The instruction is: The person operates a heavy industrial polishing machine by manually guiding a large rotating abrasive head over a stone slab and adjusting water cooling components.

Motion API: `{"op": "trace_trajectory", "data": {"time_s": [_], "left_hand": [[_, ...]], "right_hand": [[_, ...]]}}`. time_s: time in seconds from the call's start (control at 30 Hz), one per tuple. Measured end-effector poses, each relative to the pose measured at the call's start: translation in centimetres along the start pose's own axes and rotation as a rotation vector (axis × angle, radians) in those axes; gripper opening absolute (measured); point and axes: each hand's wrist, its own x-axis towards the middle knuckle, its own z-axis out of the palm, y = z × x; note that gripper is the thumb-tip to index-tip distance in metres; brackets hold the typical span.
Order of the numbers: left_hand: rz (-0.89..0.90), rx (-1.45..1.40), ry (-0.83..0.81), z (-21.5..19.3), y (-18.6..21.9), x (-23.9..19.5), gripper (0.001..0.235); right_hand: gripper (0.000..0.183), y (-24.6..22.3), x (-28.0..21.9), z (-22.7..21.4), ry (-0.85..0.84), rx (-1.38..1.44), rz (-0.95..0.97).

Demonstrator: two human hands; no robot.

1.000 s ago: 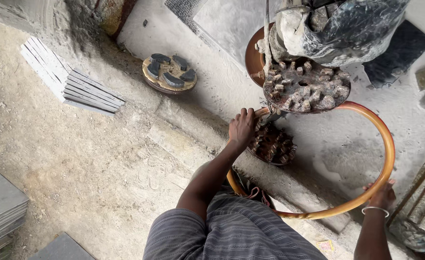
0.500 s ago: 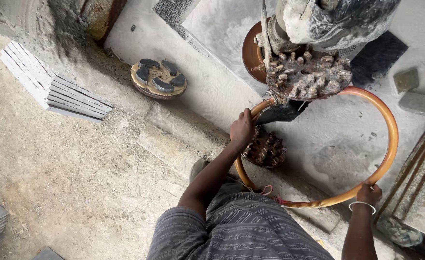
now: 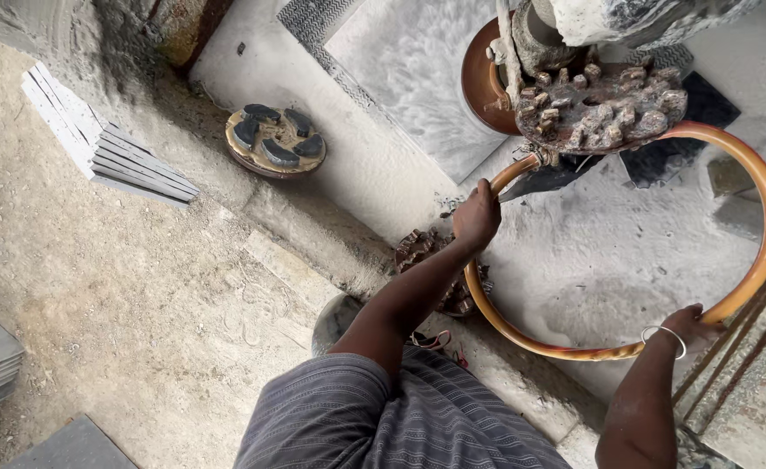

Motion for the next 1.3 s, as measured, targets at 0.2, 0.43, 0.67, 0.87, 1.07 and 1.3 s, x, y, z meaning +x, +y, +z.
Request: {"op": "trace_trajectory", "data": {"time_s": [0.2, 0.43, 0.67, 0.87, 1.07, 1.3], "left_hand": [[-0.001, -0.052, 0.042, 3.6, 4.2, 1.3, 0.023], [0.044, -0.047, 0.016, 5.0, 7.5, 2.2, 0.018], [-0.029, 0.021, -0.117, 2.9, 5.7, 2.8, 0.017], [0.082, 0.084, -0.001, -1.4, -1.4, 1.4, 0.016], [-0.006, 0.252, 0.02, -6.7, -7.2, 0.3, 0.013], [0.049, 0.475, 0.057, -13.4, -14.4, 0.2, 0.018]], "right_hand": [[0.057, -2.0, 6.2, 0.2, -0.045, -0.129, -0.052], [0.04, -1.9, 11.1, 2.6, -0.065, -0.158, -0.088], [0.062, -1.9, 7.3, 1.8, -0.031, -0.181, -0.198], [0.051, -2.6, -2.8, -1.6, -0.145, -0.032, -0.027], [0.059, -0.2, -13.7, -2.9, -0.218, 0.192, -0.003], [0.036, 2.2, -19.9, -4.2, -0.557, 0.714, 0.077]]}}
